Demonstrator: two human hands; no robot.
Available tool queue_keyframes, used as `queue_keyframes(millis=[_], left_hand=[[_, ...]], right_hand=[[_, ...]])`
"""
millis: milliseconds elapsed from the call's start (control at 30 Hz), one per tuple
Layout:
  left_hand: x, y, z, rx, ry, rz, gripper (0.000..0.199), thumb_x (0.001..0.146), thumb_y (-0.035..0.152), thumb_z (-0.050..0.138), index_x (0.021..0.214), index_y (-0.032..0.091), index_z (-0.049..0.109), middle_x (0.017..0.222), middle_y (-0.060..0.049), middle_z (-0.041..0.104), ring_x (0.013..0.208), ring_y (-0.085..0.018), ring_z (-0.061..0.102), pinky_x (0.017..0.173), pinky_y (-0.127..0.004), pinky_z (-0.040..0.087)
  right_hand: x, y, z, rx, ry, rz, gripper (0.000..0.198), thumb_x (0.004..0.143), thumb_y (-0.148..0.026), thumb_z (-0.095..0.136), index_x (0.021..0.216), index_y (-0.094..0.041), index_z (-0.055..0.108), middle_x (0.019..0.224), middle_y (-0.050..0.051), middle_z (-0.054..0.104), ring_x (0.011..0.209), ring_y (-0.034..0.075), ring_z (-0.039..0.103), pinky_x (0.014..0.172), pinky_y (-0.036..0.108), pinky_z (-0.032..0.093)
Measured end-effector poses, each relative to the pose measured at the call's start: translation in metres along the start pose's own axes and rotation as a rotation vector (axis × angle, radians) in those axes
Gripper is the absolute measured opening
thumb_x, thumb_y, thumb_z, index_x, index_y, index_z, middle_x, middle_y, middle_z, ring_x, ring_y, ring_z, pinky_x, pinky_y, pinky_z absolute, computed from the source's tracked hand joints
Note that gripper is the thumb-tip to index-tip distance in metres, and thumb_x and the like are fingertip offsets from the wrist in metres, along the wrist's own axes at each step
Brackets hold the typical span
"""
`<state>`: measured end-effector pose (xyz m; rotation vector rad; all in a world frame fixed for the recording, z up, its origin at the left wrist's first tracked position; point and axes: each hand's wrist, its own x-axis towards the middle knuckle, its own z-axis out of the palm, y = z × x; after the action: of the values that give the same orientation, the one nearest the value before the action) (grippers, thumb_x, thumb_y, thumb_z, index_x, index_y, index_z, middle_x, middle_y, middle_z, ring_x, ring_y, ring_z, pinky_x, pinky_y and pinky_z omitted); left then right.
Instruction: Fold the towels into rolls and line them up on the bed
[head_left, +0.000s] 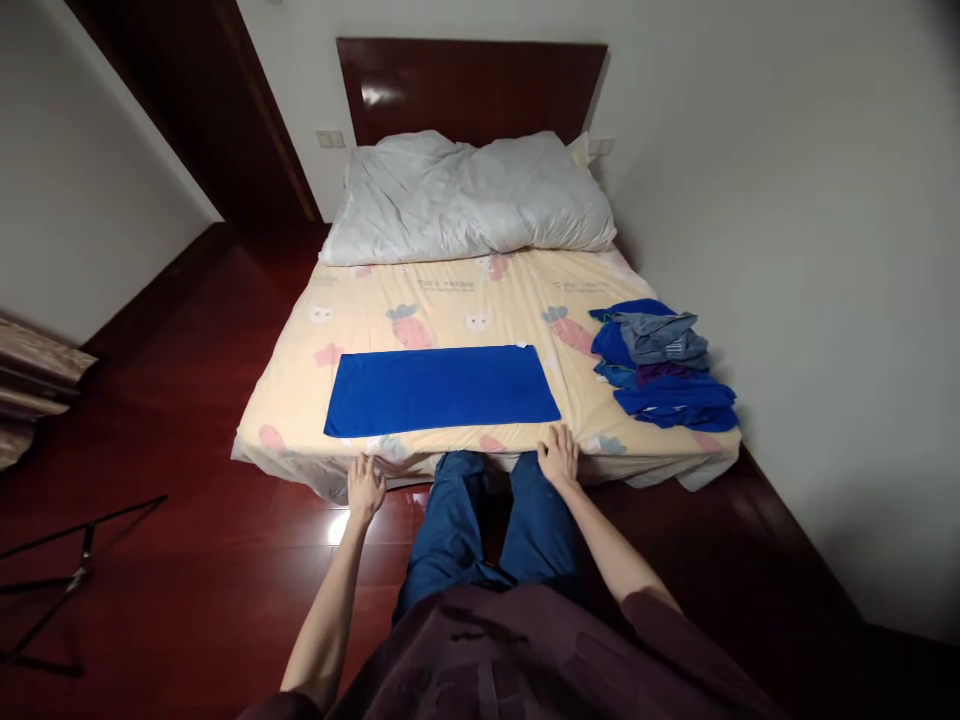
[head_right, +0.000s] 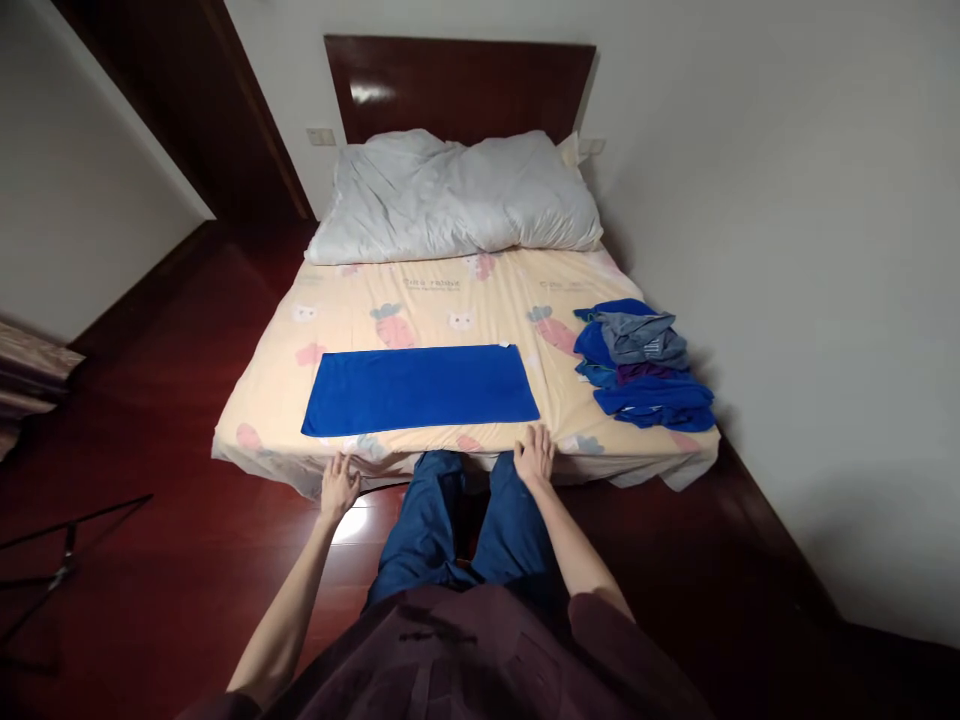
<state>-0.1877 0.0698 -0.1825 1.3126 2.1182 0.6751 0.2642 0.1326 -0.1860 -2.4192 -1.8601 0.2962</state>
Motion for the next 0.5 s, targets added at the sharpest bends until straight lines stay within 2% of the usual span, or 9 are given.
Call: queue_keyframes(millis=[67, 133, 167, 233, 300, 367, 500], left_hand=[[-0.018, 0.018, 0.019, -0.379, -0.08, -0.048, 0.034, 0.081, 0.015, 0.065, 0.115, 0.014, 0.072, 0.148, -0.02, 0.057, 0.15, -0.036, 0.038, 0.127, -0.049, 0.024], [-0.028, 0.046, 0.047, -0.679, -0.164, -0.137, 0.014, 0.079, 0.015, 0.071, 0.093, 0.017, 0.074, 0.117, -0.017, 0.072, 0.13, -0.034, 0.06, 0.119, -0.046, 0.039], [-0.03, 0.063, 0.062, -0.753, -0.189, -0.17, 0.009, 0.08, 0.016, 0.073, 0.088, 0.017, 0.073, 0.103, -0.015, 0.075, 0.116, -0.032, 0.067, 0.112, -0.045, 0.047], [-0.026, 0.097, 0.094, -0.859, -0.212, -0.226, 0.006, 0.084, 0.019, 0.073, 0.09, 0.017, 0.072, 0.086, -0.011, 0.074, 0.091, -0.026, 0.073, 0.097, -0.043, 0.057], [-0.014, 0.128, 0.121, -0.99, -0.21, -0.297, 0.006, 0.089, 0.02, 0.07, 0.093, 0.015, 0.069, 0.084, -0.01, 0.073, 0.078, -0.022, 0.072, 0.088, -0.041, 0.061], [0.001, 0.15, 0.139, -1.117, -0.188, -0.368, 0.005, 0.092, 0.018, 0.067, 0.092, 0.013, 0.065, 0.088, -0.012, 0.073, 0.076, -0.018, 0.072, 0.087, -0.037, 0.062], [0.025, 0.171, 0.15, -1.305, -0.094, -0.496, 0.008, 0.099, 0.011, 0.055, 0.093, 0.013, 0.061, 0.097, -0.014, 0.072, 0.085, -0.015, 0.073, 0.092, -0.033, 0.061]], right_hand=[[-0.05, 0.001, 0.015, 0.064, 0.072, -0.091, 0.06, 0.104, -0.034, 0.031, 0.156, -0.009, 0.046, 0.17, 0.016, 0.027, 0.158, 0.03, 0.025, 0.127, 0.049, 0.025], [-0.094, 0.0, 0.028, 0.102, 0.078, -0.17, 0.056, 0.103, -0.034, 0.034, 0.15, -0.013, 0.056, 0.168, 0.015, 0.033, 0.157, 0.032, 0.028, 0.125, 0.052, 0.027], [-0.112, -0.001, 0.031, 0.115, 0.066, -0.239, 0.053, 0.102, -0.034, 0.038, 0.147, -0.015, 0.059, 0.166, 0.013, 0.037, 0.157, 0.032, 0.028, 0.127, 0.055, 0.024], [-0.133, -0.002, 0.03, 0.149, 0.038, -0.354, 0.047, 0.1, -0.031, 0.043, 0.139, -0.02, 0.066, 0.16, 0.01, 0.047, 0.157, 0.031, 0.03, 0.128, 0.06, 0.016], [-0.138, -0.002, 0.024, 0.206, 0.032, -0.39, 0.041, 0.099, -0.027, 0.045, 0.128, -0.022, 0.073, 0.15, 0.008, 0.059, 0.154, 0.029, 0.036, 0.128, 0.061, 0.014], [-0.135, -0.002, 0.018, 0.267, 0.058, -0.364, 0.037, 0.098, -0.024, 0.045, 0.118, -0.022, 0.077, 0.141, 0.007, 0.067, 0.15, 0.027, 0.042, 0.128, 0.06, 0.018], [-0.127, -0.002, 0.015, 0.335, 0.105, -0.351, 0.034, 0.098, -0.022, 0.048, 0.111, -0.022, 0.079, 0.134, 0.006, 0.072, 0.146, 0.028, 0.048, 0.127, 0.059, 0.022]])
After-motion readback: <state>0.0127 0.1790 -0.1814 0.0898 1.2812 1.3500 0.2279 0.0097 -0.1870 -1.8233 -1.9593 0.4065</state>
